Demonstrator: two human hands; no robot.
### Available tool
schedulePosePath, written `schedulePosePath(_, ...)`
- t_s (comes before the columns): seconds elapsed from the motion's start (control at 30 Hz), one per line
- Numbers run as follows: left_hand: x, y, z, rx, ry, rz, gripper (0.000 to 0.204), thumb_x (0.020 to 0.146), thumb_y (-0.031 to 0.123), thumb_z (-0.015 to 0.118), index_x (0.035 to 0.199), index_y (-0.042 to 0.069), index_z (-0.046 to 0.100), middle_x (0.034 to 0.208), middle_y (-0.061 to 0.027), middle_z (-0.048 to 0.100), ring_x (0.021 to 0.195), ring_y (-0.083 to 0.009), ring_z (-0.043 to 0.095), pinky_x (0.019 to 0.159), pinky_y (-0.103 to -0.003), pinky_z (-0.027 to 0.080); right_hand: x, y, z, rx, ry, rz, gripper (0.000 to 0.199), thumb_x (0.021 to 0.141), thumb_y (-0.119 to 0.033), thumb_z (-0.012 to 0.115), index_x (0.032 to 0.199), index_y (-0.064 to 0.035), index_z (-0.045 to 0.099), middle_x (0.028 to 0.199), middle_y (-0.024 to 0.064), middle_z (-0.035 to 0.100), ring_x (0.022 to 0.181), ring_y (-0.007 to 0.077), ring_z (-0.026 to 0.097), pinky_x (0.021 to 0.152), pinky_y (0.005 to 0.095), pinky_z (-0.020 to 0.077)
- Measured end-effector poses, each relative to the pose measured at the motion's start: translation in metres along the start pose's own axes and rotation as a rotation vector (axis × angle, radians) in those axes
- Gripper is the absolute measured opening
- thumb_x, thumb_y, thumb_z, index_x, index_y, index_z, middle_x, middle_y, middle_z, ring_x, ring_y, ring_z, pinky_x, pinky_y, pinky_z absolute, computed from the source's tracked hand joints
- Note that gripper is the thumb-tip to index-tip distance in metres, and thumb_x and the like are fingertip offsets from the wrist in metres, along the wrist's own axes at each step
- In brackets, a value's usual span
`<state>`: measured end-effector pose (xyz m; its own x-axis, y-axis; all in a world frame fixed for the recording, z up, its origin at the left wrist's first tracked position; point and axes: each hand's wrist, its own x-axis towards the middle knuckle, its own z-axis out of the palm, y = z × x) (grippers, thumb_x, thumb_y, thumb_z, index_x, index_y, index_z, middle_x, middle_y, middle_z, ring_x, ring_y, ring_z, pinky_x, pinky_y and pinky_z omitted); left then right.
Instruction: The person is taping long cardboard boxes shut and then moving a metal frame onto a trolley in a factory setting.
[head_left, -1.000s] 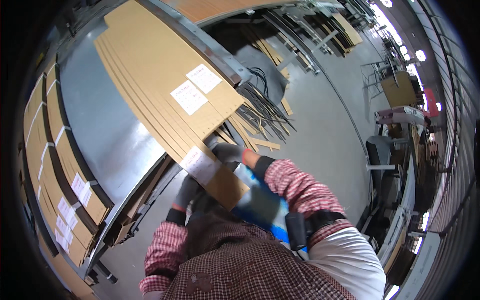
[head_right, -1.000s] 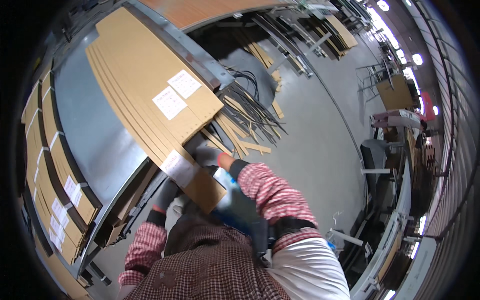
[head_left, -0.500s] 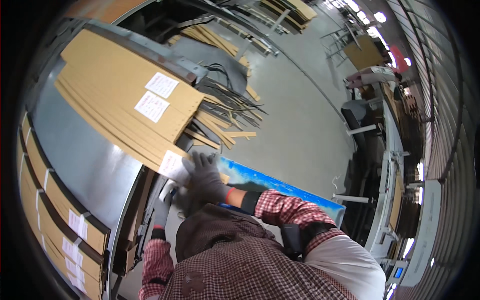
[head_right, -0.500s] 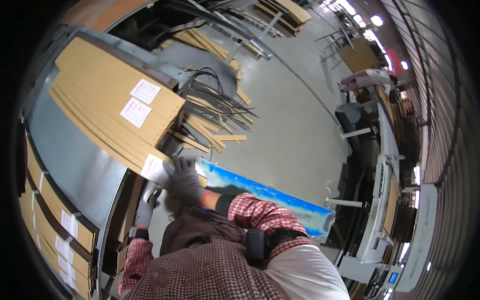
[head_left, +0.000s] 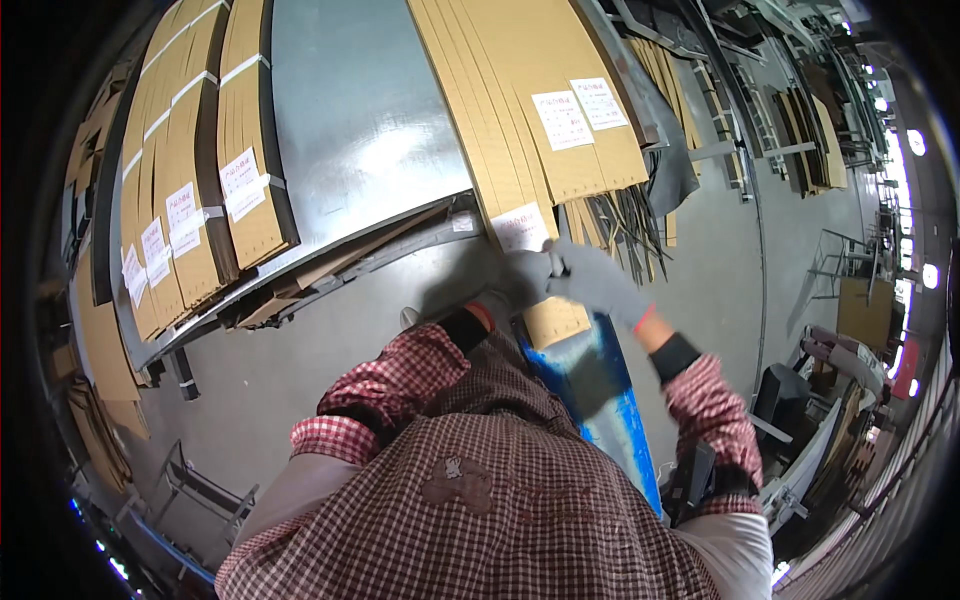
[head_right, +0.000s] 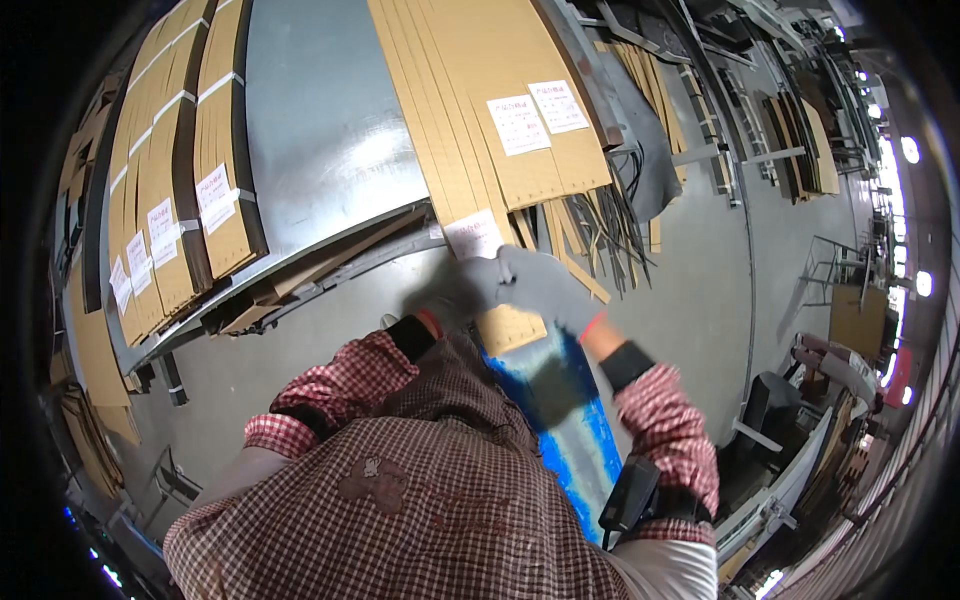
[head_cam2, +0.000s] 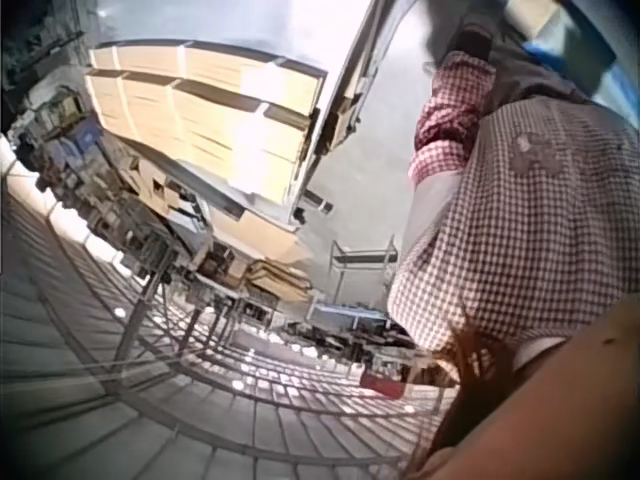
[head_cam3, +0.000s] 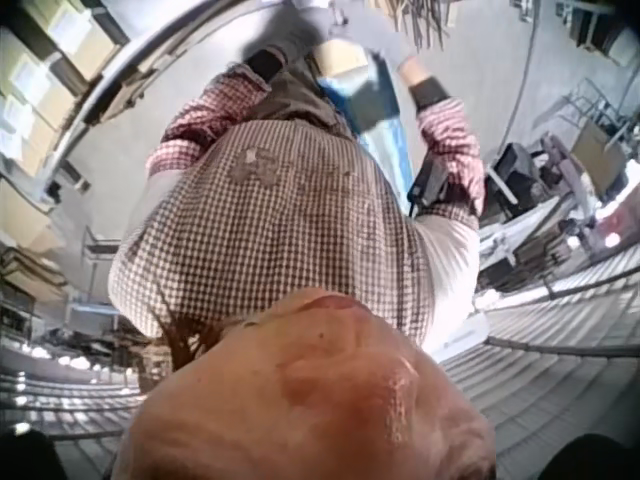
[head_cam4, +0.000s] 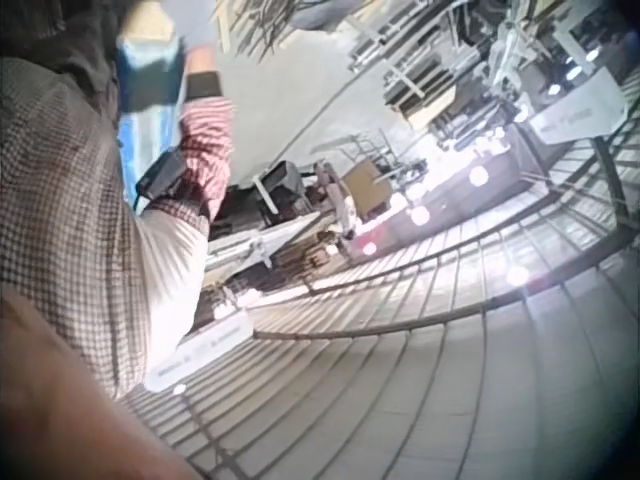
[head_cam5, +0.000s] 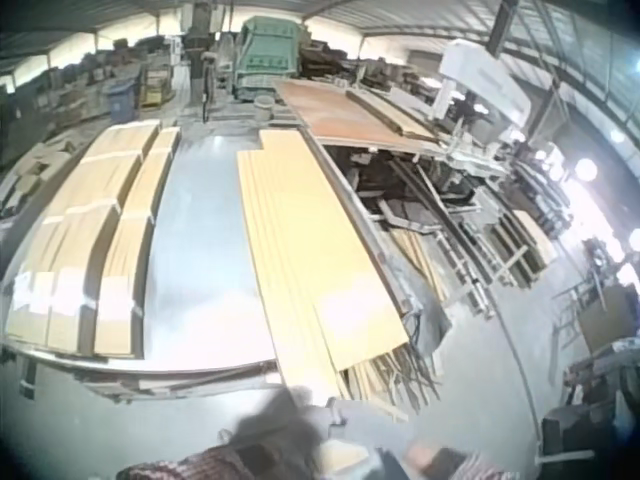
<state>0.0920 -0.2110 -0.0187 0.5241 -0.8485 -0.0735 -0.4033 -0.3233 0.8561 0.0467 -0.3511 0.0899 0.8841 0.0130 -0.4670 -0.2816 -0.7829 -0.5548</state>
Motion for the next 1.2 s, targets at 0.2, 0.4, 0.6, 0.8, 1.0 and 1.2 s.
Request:
schedulePosePath(0.2, -0.003, 0.011, 0.012, 0.263, 0.207, -0.075, 0.059, 0.083, 0.035, 0.062, 0.134, 0.01, 0.048, 0.063, -0.0131, 0.06, 0.058, -0.0293, 0.063, 0.053, -0.043, 0.05, 0.062, 0.094, -0.011, -0.381, -0.247, -0.313, 0.021, 0.091, -0.034, 0.051, 0.092, -0.0165, 0.062, 0.085, 0.0083, 0.065, 0.079, 0.0339, 0.062, 0.067, 0.0443, 0.0479)
schedulePosePath(0.4, 0.006, 0.018, 0.018, 0.754, -0.037, -0.089, 0.036, 0.086, 0.028, 0.057, 0.116, 0.008, 0.06, 0.066, -0.0083, 0.061, 0.055, -0.026, 0.061, 0.048, -0.04, 0.047, 0.087, 0.134, 0.03, -0.609, -0.089, -0.389, 0.013, 0.08, -0.023, 0.057, 0.087, -0.016, 0.065, 0.081, 0.008, 0.066, 0.079, 0.031, 0.065, 0.063, 0.0431, 0.0483)
schedulePosePath(0.6, 0.004, 0.001, -0.025, 0.126, 0.421, 0.01, 0.027, 0.085, 0.021, 0.056, 0.105, 0.003, 0.06, 0.084, -0.0113, 0.063, 0.067, -0.0269, 0.062, 0.064, -0.042, 0.049, 0.082, 0.171, 0.038, -0.78, 0.005, 0.186, 0.019, 0.082, -0.017, 0.054, 0.084, -0.0119, 0.072, 0.087, 0.0123, 0.071, 0.084, 0.0284, 0.07, 0.063, 0.0444, 0.0508)
schedulePosePath(0.8, -0.06, -0.028, 0.034, 0.186, 0.472, -0.029, 0.045, 0.08, 0.027, 0.062, 0.106, -0.009, 0.057, 0.09, -0.0227, 0.064, 0.077, -0.0372, 0.063, 0.066, -0.045, 0.053, 0.003, 0.07, 0.024, -0.517, -0.135, -0.102, 0.022, 0.079, -0.022, 0.054, 0.09, -0.0077, 0.066, 0.078, 0.0192, 0.065, 0.071, 0.0377, 0.063, 0.064, 0.0454, 0.049)
schedulePosePath(1.0, -0.107, 0.05, -0.043, -0.555, -0.002, -0.246, 0.067, 0.076, 0.021, 0.067, 0.131, -0.009, 0.043, 0.082, -0.0169, 0.065, 0.075, -0.0215, 0.065, 0.066, -0.036, 0.053, -0.053, -0.016, -0.02, 0.175, -0.21, -0.292, 0.018, 0.084, -0.009, 0.053, 0.096, -0.0074, 0.066, 0.081, 0.014, 0.066, 0.07, 0.0235, 0.063, 0.067, 0.0357, 0.0495)
schedulePosePath(1.2, -0.107, 0.05, -0.085, -0.77, 0.036, -0.321, 0.051, 0.077, 0.007, 0.065, 0.124, -0.006, 0.051, 0.096, -0.0167, 0.066, 0.071, -0.0186, 0.065, 0.067, -0.032, 0.055, -0.023, -0.029, -0.038, 0.152, -0.355, -0.256, 0.021, 0.083, -0.008, 0.06, 0.102, -0.0056, 0.069, 0.085, 0.0126, 0.069, 0.075, 0.0225, 0.068, 0.07, 0.0307, 0.0517)
